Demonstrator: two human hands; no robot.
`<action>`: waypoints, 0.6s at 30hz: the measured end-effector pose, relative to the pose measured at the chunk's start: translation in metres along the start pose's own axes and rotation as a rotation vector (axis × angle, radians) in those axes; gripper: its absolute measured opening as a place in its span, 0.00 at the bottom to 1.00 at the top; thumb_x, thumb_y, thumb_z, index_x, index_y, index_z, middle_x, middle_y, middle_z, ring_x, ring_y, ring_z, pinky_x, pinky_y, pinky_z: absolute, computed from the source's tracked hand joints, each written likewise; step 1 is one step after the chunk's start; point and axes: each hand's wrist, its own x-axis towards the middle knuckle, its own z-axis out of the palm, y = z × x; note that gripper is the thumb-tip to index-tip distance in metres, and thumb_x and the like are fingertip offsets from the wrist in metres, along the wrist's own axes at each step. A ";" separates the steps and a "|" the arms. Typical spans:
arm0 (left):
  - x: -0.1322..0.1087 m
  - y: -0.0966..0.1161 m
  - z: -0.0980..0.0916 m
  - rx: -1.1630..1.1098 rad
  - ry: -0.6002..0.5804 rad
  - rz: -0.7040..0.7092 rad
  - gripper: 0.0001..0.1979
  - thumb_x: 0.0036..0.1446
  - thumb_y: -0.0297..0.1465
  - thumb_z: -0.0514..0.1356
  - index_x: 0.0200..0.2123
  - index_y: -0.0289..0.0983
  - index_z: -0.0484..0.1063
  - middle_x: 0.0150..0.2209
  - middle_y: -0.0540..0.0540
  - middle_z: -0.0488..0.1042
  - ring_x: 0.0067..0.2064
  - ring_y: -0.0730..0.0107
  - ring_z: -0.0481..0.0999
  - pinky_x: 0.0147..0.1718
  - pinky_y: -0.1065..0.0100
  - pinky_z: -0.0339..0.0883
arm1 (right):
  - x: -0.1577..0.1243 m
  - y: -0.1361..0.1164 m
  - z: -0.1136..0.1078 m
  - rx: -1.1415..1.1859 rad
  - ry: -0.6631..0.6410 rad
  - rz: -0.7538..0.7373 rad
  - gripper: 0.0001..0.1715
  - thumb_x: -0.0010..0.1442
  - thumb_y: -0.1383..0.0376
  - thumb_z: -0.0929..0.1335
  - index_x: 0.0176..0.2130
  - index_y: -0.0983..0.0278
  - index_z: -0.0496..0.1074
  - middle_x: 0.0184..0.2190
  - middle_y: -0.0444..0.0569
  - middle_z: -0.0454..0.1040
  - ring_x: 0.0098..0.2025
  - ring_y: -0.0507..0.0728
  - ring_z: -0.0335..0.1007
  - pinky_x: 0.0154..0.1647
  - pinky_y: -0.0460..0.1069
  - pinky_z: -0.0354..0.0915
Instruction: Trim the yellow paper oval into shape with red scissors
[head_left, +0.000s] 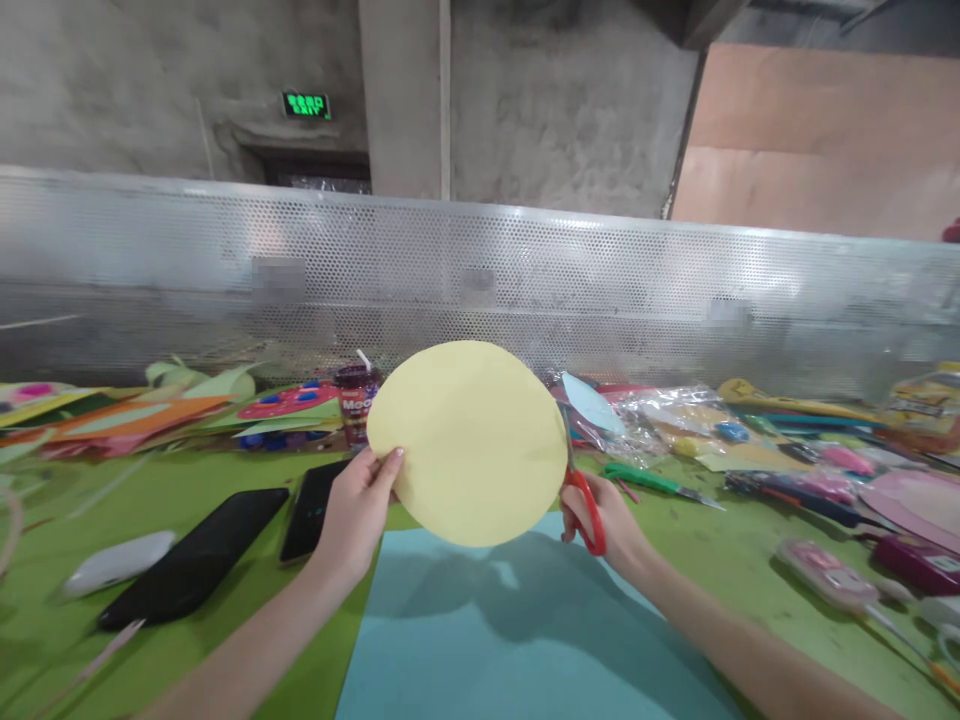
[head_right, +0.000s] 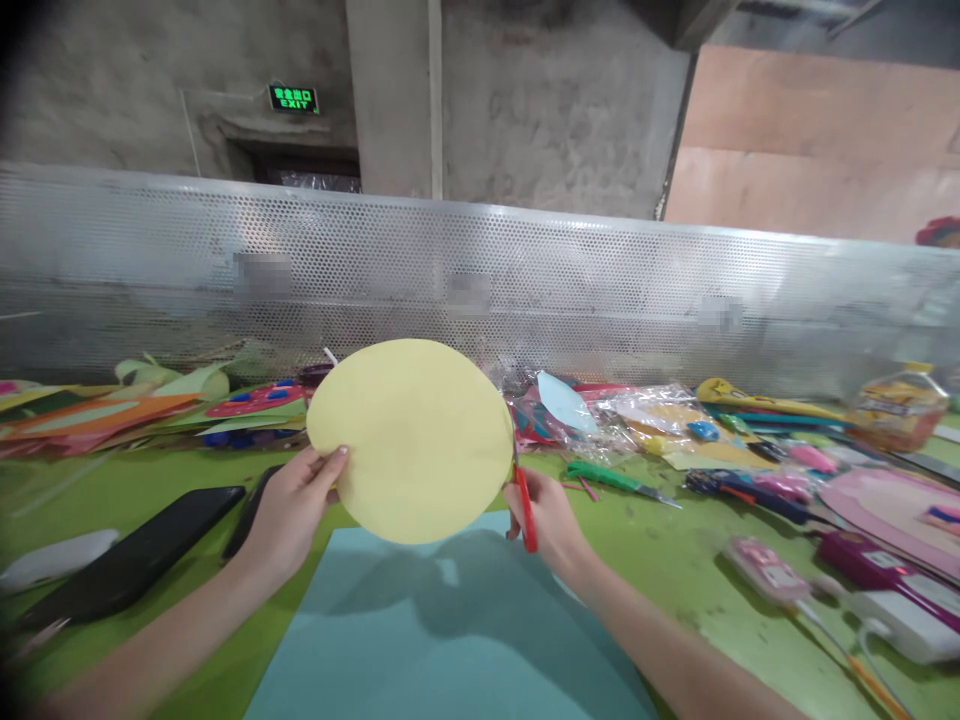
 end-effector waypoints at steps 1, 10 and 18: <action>0.000 -0.001 0.000 0.003 0.001 0.000 0.22 0.42 0.47 0.56 0.32 0.34 0.70 0.25 0.45 0.73 0.25 0.66 0.69 0.24 0.69 0.60 | 0.000 -0.002 0.000 -0.009 -0.004 0.005 0.10 0.48 0.62 0.59 0.21 0.65 0.60 0.10 0.39 0.62 0.14 0.49 0.61 0.16 0.43 0.56; 0.000 0.001 0.001 -0.007 0.002 0.012 0.23 0.42 0.46 0.56 0.36 0.35 0.70 0.30 0.44 0.75 0.28 0.64 0.71 0.27 0.68 0.61 | 0.000 0.001 0.001 -0.018 0.018 0.020 0.11 0.49 0.62 0.59 0.19 0.64 0.59 0.08 0.38 0.60 0.12 0.49 0.60 0.13 0.42 0.56; 0.001 -0.001 0.000 -0.064 -0.009 -0.016 0.21 0.43 0.43 0.56 0.37 0.35 0.69 0.33 0.43 0.74 0.31 0.64 0.71 0.27 0.68 0.62 | 0.000 -0.003 0.000 0.026 0.020 -0.017 0.09 0.49 0.64 0.59 0.20 0.65 0.59 0.10 0.38 0.61 0.13 0.49 0.61 0.15 0.42 0.57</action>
